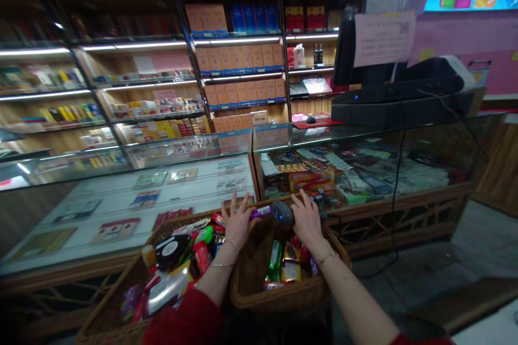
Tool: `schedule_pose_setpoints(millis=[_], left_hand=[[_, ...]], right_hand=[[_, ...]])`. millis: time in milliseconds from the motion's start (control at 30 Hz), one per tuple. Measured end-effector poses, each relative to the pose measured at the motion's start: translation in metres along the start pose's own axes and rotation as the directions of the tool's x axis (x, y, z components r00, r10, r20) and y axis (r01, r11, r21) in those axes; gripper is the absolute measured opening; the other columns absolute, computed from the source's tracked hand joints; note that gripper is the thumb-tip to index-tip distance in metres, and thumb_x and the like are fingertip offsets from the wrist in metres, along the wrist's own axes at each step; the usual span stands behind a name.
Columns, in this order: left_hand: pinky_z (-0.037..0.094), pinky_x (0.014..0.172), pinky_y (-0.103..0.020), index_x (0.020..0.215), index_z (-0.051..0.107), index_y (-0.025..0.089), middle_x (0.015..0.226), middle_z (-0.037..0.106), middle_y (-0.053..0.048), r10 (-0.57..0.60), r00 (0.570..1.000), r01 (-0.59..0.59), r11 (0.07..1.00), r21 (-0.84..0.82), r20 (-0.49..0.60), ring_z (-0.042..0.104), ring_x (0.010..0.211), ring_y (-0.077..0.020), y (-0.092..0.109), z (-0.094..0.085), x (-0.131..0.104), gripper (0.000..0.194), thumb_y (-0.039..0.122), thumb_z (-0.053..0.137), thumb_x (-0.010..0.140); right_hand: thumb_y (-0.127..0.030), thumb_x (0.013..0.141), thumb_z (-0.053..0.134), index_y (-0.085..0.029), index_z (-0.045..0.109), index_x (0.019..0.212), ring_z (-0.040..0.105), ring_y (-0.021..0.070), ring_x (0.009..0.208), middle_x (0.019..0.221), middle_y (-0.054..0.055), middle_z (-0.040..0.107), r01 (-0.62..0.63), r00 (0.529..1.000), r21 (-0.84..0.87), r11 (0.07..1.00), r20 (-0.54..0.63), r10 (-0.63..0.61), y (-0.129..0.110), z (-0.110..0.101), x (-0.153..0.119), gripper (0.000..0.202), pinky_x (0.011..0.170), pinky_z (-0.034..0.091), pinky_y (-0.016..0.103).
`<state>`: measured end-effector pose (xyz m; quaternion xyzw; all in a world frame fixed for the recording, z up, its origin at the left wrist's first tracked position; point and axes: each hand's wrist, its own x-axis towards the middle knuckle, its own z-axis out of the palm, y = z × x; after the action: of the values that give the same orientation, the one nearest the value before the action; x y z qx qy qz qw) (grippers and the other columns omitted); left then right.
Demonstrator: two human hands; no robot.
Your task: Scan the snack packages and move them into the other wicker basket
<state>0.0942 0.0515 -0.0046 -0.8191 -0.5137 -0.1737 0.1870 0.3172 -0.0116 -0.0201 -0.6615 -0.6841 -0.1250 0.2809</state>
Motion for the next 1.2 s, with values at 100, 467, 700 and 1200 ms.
schedule_pose_setpoints(millis=[100,467,700,1200], left_hand=[[0.014,0.114,-0.076,0.112,0.071,0.032,0.159,0.035,0.000,-0.025,0.999,0.025,1.000,-0.005,-0.019,0.015,0.149,-0.0417,-0.002,0.002,-0.001,0.031,0.043,0.068,0.083],[0.007,0.116,-0.073,0.110,0.072,0.033,0.157,0.038,0.001,-0.080,0.994,0.076,0.996,-0.050,-0.077,0.013,0.150,-0.0400,-0.003,0.012,-0.002,0.032,0.041,0.073,0.079],[0.008,0.116,-0.072,0.108,0.073,0.033,0.157,0.040,0.001,-0.083,0.993,0.079,0.996,-0.052,-0.084,0.014,0.150,-0.0404,-0.003,0.015,-0.001,0.032,0.041,0.075,0.077],[0.009,0.116,-0.072,0.107,0.073,0.034,0.156,0.041,0.000,-0.093,0.990,0.086,0.994,-0.068,-0.104,0.014,0.150,-0.0395,0.000,0.012,-0.001,0.032,0.037,0.077,0.075]], right_hand=[[-0.002,0.074,0.051,-0.019,0.069,0.102,0.029,0.0284,0.145,0.143,0.008,0.056,0.002,0.999,0.033,0.999,-0.032,-0.001,-0.005,0.005,-0.004,0.037,0.106,0.035,0.046],[-0.001,0.072,0.048,-0.019,0.069,0.098,0.029,0.0289,0.145,0.142,0.006,0.057,0.000,0.999,0.110,0.994,-0.053,0.006,-0.003,0.014,-0.012,0.038,0.108,0.030,0.049],[-0.001,0.072,0.047,-0.019,0.069,0.096,0.029,0.0273,0.145,0.140,0.005,0.059,-0.007,0.999,0.120,0.993,-0.052,0.014,-0.007,0.010,-0.014,0.037,0.107,0.029,0.047],[-0.001,0.073,0.047,-0.019,0.069,0.094,0.032,0.0279,0.144,0.135,0.005,0.063,-0.007,0.997,0.111,0.994,-0.071,0.015,-0.007,0.010,-0.016,0.035,0.107,0.028,0.047]])
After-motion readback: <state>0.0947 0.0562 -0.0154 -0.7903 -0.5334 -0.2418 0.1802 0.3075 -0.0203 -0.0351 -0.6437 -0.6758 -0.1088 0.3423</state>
